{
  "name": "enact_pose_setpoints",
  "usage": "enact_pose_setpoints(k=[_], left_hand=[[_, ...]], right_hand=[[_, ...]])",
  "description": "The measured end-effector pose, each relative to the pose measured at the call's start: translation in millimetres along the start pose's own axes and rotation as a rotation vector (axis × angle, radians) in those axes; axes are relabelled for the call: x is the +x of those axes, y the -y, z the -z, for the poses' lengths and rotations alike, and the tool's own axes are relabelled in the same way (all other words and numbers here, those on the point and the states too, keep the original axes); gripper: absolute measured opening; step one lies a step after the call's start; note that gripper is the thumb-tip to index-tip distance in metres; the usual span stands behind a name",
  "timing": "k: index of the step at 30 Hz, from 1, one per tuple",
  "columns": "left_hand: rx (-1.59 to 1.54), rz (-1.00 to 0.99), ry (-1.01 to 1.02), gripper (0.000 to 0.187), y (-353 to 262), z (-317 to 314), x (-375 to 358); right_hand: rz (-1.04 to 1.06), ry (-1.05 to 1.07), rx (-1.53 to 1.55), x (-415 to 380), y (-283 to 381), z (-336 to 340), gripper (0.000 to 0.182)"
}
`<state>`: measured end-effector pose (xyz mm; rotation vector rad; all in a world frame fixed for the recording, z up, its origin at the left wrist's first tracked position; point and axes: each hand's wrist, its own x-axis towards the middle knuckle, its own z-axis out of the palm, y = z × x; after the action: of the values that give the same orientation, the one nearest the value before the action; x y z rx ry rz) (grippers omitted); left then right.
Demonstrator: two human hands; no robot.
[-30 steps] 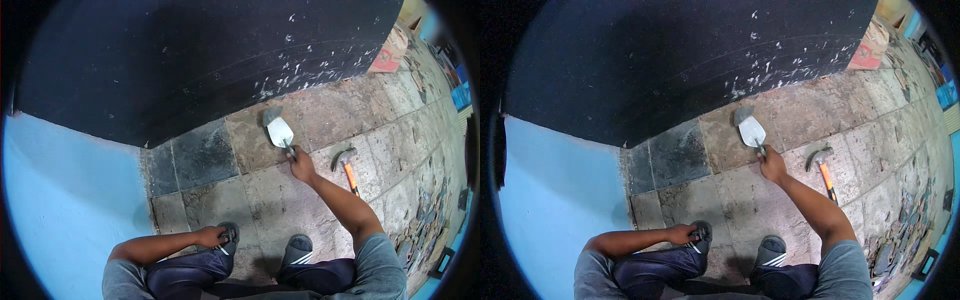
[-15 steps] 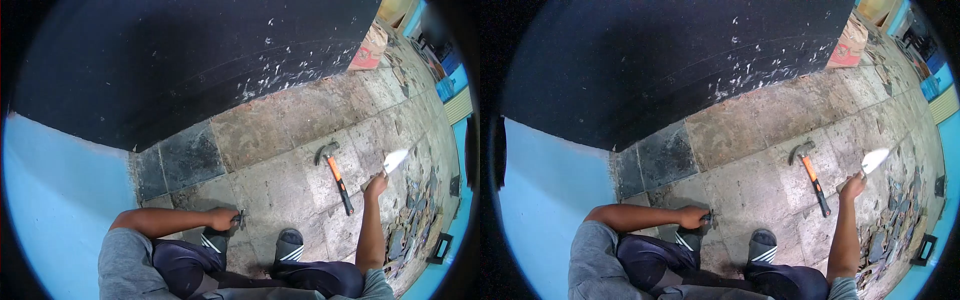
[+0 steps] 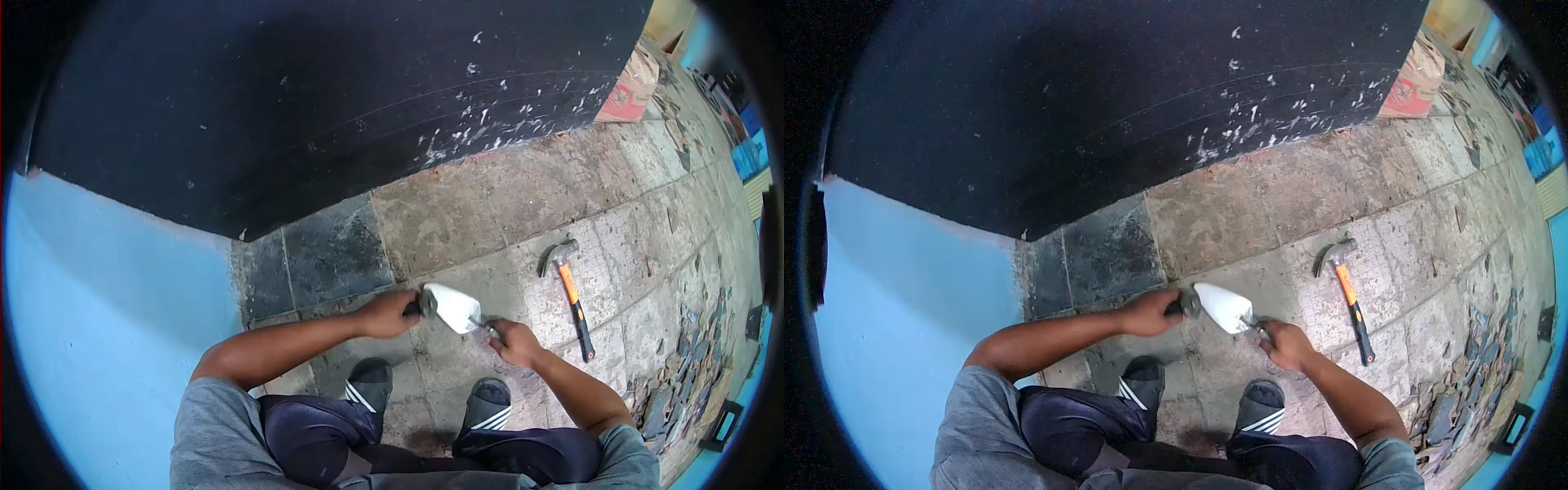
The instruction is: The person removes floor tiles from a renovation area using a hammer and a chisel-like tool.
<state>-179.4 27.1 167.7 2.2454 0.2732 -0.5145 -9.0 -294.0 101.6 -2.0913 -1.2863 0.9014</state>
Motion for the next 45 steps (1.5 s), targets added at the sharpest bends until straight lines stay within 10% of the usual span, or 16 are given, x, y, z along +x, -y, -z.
enact_pose_setpoints(k=[15,31,45], left_hand=[[-0.246,-0.399,-0.935,0.023,-25.8,106.3,271.2],[-0.054,-0.415,-0.652,0.023,-27.1,109.6,283.3],[0.055,-0.340,-0.625,0.025,-23.2,112.7,285.3]], right_hand=[[-0.260,-0.780,-0.221,-2.8,-82.7,82.0,0.025],[-0.581,-0.525,-0.364,-26.4,-121.2,78.9,0.050],[-0.742,-0.318,0.621,26.5,-39.2,144.5,0.039]])
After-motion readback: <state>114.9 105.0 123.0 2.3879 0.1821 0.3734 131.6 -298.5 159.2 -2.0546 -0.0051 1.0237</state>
